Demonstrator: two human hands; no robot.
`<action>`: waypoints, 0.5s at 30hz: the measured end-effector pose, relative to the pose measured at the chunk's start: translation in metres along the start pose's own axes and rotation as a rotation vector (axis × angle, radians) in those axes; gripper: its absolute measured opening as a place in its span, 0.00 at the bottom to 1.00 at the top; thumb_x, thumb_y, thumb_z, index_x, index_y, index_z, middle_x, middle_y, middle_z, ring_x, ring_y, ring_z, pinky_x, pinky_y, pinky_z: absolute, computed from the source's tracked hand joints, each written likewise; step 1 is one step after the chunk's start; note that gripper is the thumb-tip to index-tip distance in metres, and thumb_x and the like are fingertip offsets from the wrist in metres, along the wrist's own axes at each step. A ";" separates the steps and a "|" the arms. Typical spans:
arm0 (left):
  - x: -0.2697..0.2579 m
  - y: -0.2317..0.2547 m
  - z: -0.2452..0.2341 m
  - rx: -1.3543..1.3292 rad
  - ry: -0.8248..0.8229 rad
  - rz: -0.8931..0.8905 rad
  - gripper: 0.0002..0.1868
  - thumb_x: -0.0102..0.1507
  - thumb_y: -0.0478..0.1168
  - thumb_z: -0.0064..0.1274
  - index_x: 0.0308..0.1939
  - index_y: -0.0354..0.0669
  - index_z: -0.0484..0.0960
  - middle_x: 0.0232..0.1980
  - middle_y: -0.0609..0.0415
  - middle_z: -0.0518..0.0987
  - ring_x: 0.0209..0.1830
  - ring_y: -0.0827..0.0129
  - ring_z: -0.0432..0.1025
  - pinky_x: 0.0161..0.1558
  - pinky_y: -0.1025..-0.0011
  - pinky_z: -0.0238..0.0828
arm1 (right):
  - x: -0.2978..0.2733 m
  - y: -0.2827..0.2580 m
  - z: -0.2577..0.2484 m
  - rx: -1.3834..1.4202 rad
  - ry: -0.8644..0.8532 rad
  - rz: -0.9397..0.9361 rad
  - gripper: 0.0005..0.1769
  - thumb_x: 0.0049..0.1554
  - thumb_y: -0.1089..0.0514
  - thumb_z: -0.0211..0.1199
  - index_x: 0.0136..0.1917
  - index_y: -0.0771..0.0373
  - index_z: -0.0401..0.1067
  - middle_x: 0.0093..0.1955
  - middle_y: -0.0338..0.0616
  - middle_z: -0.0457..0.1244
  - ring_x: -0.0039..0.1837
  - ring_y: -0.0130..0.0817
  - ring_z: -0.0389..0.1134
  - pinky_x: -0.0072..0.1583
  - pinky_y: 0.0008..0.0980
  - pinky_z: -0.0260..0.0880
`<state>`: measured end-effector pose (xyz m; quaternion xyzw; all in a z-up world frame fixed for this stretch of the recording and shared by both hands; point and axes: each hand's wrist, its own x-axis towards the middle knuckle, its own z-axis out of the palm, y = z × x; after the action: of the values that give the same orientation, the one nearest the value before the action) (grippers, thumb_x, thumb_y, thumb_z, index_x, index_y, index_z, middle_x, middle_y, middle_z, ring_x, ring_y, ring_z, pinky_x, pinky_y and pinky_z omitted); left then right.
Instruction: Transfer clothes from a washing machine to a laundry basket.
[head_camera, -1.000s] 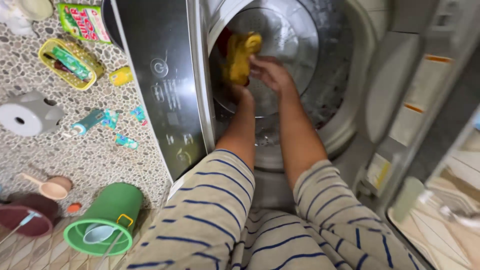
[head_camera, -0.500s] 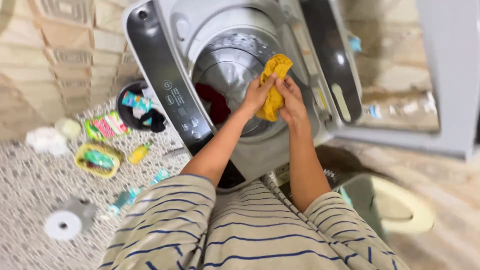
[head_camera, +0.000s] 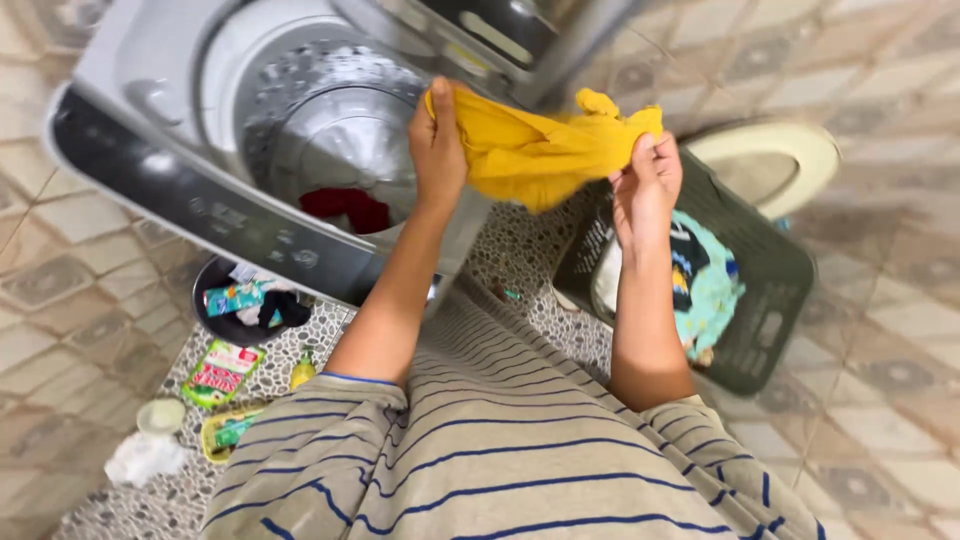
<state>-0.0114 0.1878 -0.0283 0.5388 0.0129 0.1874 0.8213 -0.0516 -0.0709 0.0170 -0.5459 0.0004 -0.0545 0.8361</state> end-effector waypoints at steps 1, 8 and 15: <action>-0.005 0.010 0.015 0.058 -0.026 0.029 0.27 0.77 0.57 0.38 0.44 0.35 0.80 0.37 0.58 0.77 0.38 0.77 0.69 0.44 0.74 0.69 | -0.008 -0.007 -0.016 -0.026 0.036 -0.075 0.07 0.70 0.55 0.58 0.55 0.61 0.67 0.56 0.43 0.68 0.56 0.33 0.70 0.59 0.38 0.73; -0.022 0.006 0.093 0.188 -0.457 -0.058 0.26 0.76 0.55 0.48 0.41 0.32 0.78 0.30 0.57 0.68 0.33 0.74 0.59 0.36 0.70 0.59 | -0.068 -0.091 -0.108 0.059 0.055 -0.209 0.06 0.69 0.58 0.62 0.53 0.61 0.68 0.47 0.45 0.67 0.37 0.23 0.64 0.39 0.24 0.67; -0.063 -0.074 0.197 0.749 -1.410 0.222 0.24 0.52 0.54 0.72 0.42 0.41 0.86 0.38 0.48 0.83 0.39 0.52 0.77 0.42 0.56 0.72 | -0.110 -0.044 -0.327 -1.025 0.258 -0.062 0.14 0.62 0.61 0.75 0.41 0.65 0.71 0.37 0.34 0.59 0.40 0.20 0.56 0.41 0.24 0.57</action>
<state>-0.0039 -0.0317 -0.0226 0.7678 -0.5002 -0.1329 0.3777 -0.1843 -0.3771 -0.0810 -0.8732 0.1138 -0.1387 0.4532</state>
